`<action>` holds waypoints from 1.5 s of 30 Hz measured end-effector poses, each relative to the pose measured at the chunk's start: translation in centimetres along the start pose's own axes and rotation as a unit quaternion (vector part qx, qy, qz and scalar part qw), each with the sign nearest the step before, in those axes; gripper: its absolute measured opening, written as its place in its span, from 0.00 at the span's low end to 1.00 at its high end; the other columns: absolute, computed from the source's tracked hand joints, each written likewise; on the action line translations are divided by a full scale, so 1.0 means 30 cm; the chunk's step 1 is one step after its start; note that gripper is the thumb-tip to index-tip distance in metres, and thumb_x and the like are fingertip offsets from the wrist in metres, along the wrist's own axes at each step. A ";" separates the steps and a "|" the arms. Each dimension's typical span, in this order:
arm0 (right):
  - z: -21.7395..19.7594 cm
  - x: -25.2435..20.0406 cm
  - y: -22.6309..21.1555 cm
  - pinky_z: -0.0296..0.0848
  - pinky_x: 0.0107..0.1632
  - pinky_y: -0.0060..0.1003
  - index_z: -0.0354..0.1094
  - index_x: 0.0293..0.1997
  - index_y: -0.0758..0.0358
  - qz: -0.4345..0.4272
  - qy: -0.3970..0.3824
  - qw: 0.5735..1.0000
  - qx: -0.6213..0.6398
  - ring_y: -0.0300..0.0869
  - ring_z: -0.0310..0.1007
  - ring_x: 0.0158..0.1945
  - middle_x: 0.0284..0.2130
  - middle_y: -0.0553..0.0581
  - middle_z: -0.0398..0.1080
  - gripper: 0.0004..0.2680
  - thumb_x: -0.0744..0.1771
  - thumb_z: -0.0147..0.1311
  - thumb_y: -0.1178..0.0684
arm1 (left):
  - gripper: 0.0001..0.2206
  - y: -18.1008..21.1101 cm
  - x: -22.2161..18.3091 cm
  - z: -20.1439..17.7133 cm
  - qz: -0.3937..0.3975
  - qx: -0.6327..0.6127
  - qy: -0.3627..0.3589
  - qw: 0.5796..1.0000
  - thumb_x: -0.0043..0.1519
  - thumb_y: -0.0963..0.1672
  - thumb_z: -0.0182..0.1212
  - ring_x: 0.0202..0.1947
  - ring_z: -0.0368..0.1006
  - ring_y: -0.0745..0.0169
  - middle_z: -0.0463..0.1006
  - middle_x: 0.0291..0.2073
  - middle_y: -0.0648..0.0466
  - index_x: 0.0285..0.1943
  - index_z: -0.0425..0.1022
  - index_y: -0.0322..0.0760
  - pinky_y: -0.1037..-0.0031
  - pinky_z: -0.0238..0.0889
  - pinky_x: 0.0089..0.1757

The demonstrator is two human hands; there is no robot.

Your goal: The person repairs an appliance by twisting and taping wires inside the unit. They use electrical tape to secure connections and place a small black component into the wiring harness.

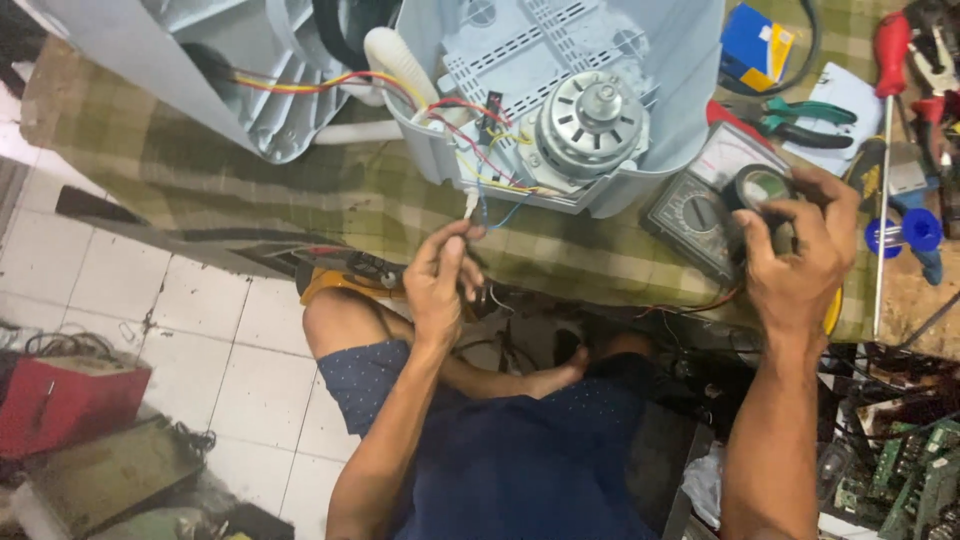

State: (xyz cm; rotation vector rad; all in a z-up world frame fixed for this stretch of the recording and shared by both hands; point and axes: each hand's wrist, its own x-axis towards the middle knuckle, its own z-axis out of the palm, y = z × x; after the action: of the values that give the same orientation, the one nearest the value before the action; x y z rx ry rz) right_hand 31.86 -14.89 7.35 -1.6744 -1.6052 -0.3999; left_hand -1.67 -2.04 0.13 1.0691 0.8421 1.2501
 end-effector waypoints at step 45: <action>0.480 0.610 0.242 0.72 0.28 0.42 0.65 0.27 0.61 0.438 0.255 0.634 0.584 0.48 0.77 0.27 0.23 0.58 0.73 0.11 0.63 0.70 0.61 | 0.10 -0.179 -0.214 -0.248 -0.150 0.031 0.095 0.984 0.66 0.45 0.60 0.17 0.67 0.73 0.85 0.37 0.47 0.48 0.79 0.33 0.84 0.56 0.17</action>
State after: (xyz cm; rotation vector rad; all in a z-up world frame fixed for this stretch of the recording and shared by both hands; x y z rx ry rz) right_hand 37.64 8.78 8.28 -0.9010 -0.2208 0.5649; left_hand -7.94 -7.09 -7.64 0.8425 1.1498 1.0869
